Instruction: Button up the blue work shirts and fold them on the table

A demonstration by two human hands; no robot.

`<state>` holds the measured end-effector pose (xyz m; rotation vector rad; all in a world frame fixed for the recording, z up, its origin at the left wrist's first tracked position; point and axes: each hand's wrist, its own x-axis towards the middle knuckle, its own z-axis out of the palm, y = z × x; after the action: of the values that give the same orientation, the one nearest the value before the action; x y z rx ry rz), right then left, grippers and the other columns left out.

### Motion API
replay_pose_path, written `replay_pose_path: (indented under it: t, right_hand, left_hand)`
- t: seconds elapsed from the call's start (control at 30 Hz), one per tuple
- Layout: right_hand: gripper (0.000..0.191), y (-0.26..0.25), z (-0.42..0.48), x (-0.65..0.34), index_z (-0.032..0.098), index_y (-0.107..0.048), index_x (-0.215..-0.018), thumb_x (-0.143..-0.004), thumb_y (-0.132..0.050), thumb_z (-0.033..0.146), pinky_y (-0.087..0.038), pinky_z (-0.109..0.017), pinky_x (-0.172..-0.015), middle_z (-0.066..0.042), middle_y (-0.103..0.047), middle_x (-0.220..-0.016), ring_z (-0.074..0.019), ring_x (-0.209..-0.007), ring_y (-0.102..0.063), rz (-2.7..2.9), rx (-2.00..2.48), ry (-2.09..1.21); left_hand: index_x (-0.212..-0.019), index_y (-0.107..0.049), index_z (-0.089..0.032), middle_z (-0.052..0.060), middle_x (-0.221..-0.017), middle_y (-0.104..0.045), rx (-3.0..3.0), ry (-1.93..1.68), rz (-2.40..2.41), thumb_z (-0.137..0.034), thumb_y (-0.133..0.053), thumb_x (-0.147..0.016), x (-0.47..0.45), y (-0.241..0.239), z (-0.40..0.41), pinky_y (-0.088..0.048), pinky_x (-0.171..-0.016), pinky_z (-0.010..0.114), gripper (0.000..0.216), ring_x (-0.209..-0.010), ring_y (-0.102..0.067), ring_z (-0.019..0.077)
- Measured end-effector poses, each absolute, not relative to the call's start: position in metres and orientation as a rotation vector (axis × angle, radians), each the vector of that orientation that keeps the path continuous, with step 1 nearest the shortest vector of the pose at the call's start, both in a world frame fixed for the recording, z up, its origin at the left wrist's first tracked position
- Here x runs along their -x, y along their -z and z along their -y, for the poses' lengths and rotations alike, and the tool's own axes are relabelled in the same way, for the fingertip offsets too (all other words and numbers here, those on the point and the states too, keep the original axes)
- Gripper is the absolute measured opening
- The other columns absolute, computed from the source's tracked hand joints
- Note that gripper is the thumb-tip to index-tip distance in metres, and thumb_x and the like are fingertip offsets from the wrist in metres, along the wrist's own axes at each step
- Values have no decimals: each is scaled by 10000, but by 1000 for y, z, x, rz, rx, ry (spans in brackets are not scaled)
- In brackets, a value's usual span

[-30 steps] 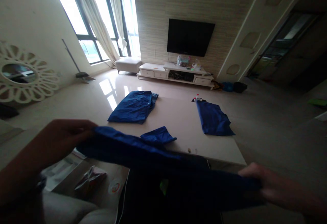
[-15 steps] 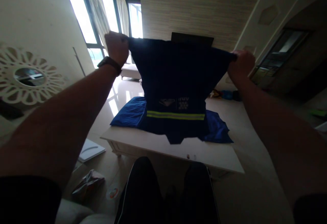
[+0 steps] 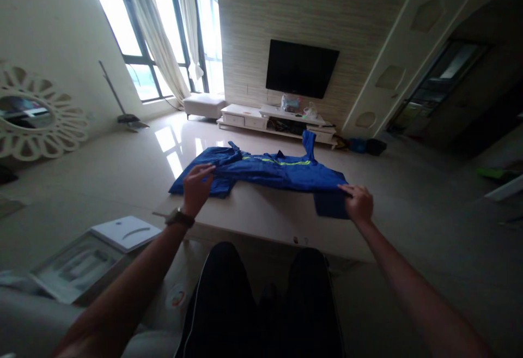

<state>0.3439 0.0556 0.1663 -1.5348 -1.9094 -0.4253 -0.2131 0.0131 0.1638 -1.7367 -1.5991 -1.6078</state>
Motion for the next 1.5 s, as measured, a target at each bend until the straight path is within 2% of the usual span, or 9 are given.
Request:
replay_pose_path:
  t: [0.17, 0.27, 0.37, 0.7, 0.83, 0.97, 1.1, 1.3, 1.5]
  right_hand:
    - [556, -18, -10, -349, 297, -818, -1154, -773, -501, 43, -508, -331, -994, -39, -763, -1242, -220, -1183, -648, 1965, 1936, -34]
    - [487, 29, 5, -348, 306, -843, -1055, -772, -524, 71, -522, -323, -987, -31, -781, -1196, -215, -1141, -681, 1949, 2062, -167]
    - [387, 52, 14, -348, 304, -845, -997, -794, -565, 131, -527, -313, -959, -29, -791, -1158, -218, -1126, -690, 1931, 2121, -222]
    - [341, 49, 11, -338, 258, -809, -1128, -900, -556, 262, -491, -300, -913, -86, -772, -1133, -227, -1106, -671, 1915, 2190, -238]
    - [334, 37, 12, -324, 239, -804, -1119, -892, -559, 247, -476, -356, -926, -112, -758, -1162, -262, -1134, -637, 1954, 2181, -212]
    - [282, 31, 23, -303, 238, -788, -1058, -834, -621, 202, -395, -455, -1036, -112, -703, -1299, -301, -1290, -530, 2070, 2123, -191]
    - [257, 34, 33, -265, 251, -757, -1106, -870, -656, 259, -369, -473, -1050, -97, -698, -1286, -288, -1285, -531, 2285, 1963, -286]
    - [584, 47, 34, -187, 369, -639, -1365, -808, -811, 336, -449, -338, -958, -66, -660, -1329, -248, -1195, -625, 2754, 1494, -555]
    - [344, 51, 0, -161, 268, -730, -1031, -721, -860, 198, -470, -274, -795, -50, -736, -1000, -224, -940, -696, 2852, 1290, -802]
  left_hand:
    - [-1041, -830, -221, 78, -1119, -791, 1970, 1392, 2221, -250, -616, -915, 197, -10, 48, -560, -951, 333, 251, -980, -749, 224]
    - [-1052, -831, -235, 75, -1138, -787, 2073, 1175, 2480, -263, -598, -922, 190, 34, 67, -541, -985, 324, 268, -1001, -741, 224]
    - [-1047, -831, -207, 96, -1124, -780, 2079, 1055, 2608, -252, -603, -910, 188, 52, 74, -542, -984, 339, 270, -1010, -736, 238]
    - [-1074, -820, -206, 93, -1157, -777, 2143, 1034, 2585, -280, -588, -923, 187, 43, 67, -523, -1031, 331, 286, -1081, -718, 232]
    - [-1084, -815, -183, 111, -1147, -782, 2162, 991, 2581, -248, -583, -930, 181, 33, 58, -511, -1047, 338, 286, -1080, -720, 235]
    - [-1095, -813, -193, 117, -1219, -759, 2172, 932, 2598, -247, -617, -918, 174, 24, 54, -510, -1037, 343, 270, -1095, -715, 248]
    - [-1112, -804, -203, 107, -1294, -725, 2209, 929, 2535, -283, -594, -950, 170, 13, 57, -503, -1047, 327, 277, -1146, -698, 245]
    - [-1057, -809, -217, 95, -1282, -721, 2203, 1010, 2489, -316, -570, -967, 170, 8, 71, -537, -1019, 344, 274, -1078, -719, 254]
    - [-1049, -789, -210, 99, -1302, -704, 2184, 825, 2472, -298, -561, -960, 170, 1, 79, -536, -1036, 358, 259, -1077, -723, 266]
